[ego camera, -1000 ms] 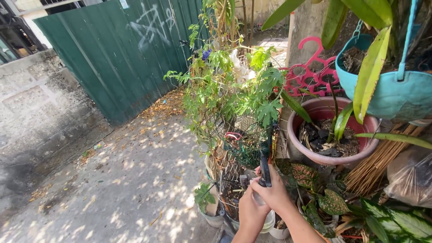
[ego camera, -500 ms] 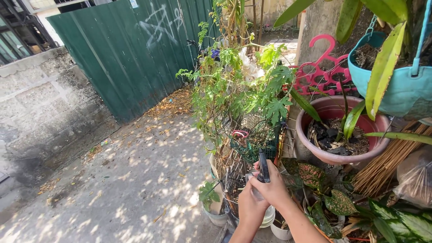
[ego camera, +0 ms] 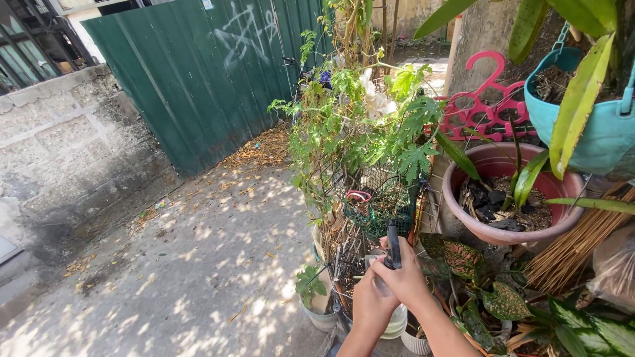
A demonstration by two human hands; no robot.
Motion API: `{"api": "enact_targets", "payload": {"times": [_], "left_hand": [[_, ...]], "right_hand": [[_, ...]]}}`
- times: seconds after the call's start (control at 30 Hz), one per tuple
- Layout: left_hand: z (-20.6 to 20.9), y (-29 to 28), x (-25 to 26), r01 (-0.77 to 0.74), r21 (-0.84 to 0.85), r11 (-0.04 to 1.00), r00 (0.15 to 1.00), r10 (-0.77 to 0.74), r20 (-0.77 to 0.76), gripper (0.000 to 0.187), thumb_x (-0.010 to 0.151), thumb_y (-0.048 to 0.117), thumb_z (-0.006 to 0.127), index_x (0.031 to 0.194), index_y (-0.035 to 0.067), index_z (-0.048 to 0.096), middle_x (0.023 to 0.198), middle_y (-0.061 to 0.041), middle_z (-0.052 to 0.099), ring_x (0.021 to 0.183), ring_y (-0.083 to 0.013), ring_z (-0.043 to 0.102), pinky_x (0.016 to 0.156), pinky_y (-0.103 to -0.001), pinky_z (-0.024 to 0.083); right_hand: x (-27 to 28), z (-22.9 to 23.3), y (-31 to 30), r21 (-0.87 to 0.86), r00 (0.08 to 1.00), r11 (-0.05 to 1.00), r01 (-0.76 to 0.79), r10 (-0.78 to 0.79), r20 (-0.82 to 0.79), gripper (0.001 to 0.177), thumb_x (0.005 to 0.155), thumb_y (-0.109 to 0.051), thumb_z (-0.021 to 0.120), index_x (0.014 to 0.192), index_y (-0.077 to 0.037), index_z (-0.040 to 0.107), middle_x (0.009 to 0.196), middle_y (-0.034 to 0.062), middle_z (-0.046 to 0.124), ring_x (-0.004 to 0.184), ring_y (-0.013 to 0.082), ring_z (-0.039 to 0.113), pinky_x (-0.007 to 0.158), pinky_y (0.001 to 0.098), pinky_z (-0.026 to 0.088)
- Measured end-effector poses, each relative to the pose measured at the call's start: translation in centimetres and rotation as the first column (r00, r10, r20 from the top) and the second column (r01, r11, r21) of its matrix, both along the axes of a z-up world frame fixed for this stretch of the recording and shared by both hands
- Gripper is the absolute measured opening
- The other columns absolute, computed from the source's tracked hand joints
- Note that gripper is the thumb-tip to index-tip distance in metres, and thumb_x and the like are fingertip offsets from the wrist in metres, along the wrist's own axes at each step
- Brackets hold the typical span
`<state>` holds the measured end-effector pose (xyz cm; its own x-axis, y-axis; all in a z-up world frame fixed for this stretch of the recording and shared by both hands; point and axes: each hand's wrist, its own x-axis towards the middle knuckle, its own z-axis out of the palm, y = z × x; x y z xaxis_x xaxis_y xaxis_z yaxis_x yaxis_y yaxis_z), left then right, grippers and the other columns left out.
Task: Watering various potted plants using a spray bottle in an outdoor garden area
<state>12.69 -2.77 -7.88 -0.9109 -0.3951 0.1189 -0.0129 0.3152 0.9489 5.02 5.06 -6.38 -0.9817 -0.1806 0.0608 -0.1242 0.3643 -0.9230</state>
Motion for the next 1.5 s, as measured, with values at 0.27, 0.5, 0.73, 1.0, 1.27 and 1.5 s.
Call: {"api": "enact_targets", "payload": {"times": [0.27,0.5,0.73,1.0,1.27,1.5], "left_hand": [[0.5,0.7,-1.0,0.094,-0.149,0.984,0.994,-0.101,-0.044,0.049,0.072,0.037,0.070,0.118,0.019,0.070,0.099,-0.004,0.079,0.085,-0.0237,0.075,0.074,-0.034,0.054],[1.0,1.4,-1.3,0.133,-0.188,0.973,0.987,-0.148,-0.066,0.049,0.073,0.035,0.070,0.120,0.018,0.069,0.101,-0.004,0.079,0.088,-0.0263,0.075,0.074,-0.035,0.054],[1.1,1.7,-0.9,0.162,-0.140,0.977,0.985,-0.169,-0.043,0.059,0.071,0.033,0.070,0.129,0.022,0.066,0.105,-0.004,0.079,0.092,-0.0226,0.076,0.077,-0.033,0.055],[-6.6,0.3,0.0,0.344,0.061,0.937,0.938,-0.346,0.033,0.103,0.082,0.048,0.078,0.156,0.007,0.020,0.160,-0.023,0.036,0.152,-0.0303,0.035,0.123,-0.044,0.028],[-11.9,1.6,1.5,0.417,0.080,0.906,0.866,-0.422,0.266,0.090,0.075,0.051,0.078,0.147,0.012,0.041,0.140,-0.007,0.058,0.128,-0.0204,0.057,0.107,-0.036,0.046],[-15.2,1.8,2.0,0.340,-0.012,0.940,0.882,-0.315,0.350,0.088,0.071,0.063,0.078,0.139,0.018,0.048,0.133,-0.002,0.065,0.121,-0.0208,0.063,0.099,-0.033,0.045]], "right_hand": [[-0.4,-1.2,1.4,-0.049,0.989,0.989,0.142,-0.143,-0.029,0.036,0.073,-0.020,0.078,0.106,-0.020,0.066,0.106,-0.0021,0.072,0.099,0.0193,0.070,0.094,0.0375,0.049],[-1.1,-2.1,2.3,-0.145,0.970,0.969,0.200,-0.217,-0.114,0.034,0.071,-0.014,0.079,0.104,-0.014,0.067,0.099,-0.0005,0.072,0.091,0.0175,0.069,0.089,0.0328,0.051],[0.8,0.8,3.3,-0.049,0.986,0.987,0.151,-0.154,-0.062,0.049,0.075,-0.023,0.080,0.121,-0.019,0.065,0.114,-0.0010,0.071,0.106,0.0176,0.069,0.099,0.0350,0.048],[1.3,-0.1,5.3,-0.033,0.997,0.997,0.066,-0.067,-0.026,0.054,0.083,-0.027,0.074,0.134,-0.021,0.058,0.108,0.0023,0.083,0.112,0.0213,0.075,0.106,0.0462,0.049],[-0.7,-7.7,5.1,0.043,0.978,0.993,0.111,-0.117,0.174,0.021,0.078,-0.020,0.076,0.096,-0.021,0.065,0.096,-0.0021,0.071,0.092,0.0202,0.068,0.092,0.0411,0.048],[0.6,-6.1,4.6,0.165,0.930,0.983,0.086,-0.138,0.341,0.034,0.073,-0.028,0.075,0.107,-0.026,0.067,0.092,-0.0017,0.079,0.088,0.0214,0.070,0.084,0.0359,0.046]]}}
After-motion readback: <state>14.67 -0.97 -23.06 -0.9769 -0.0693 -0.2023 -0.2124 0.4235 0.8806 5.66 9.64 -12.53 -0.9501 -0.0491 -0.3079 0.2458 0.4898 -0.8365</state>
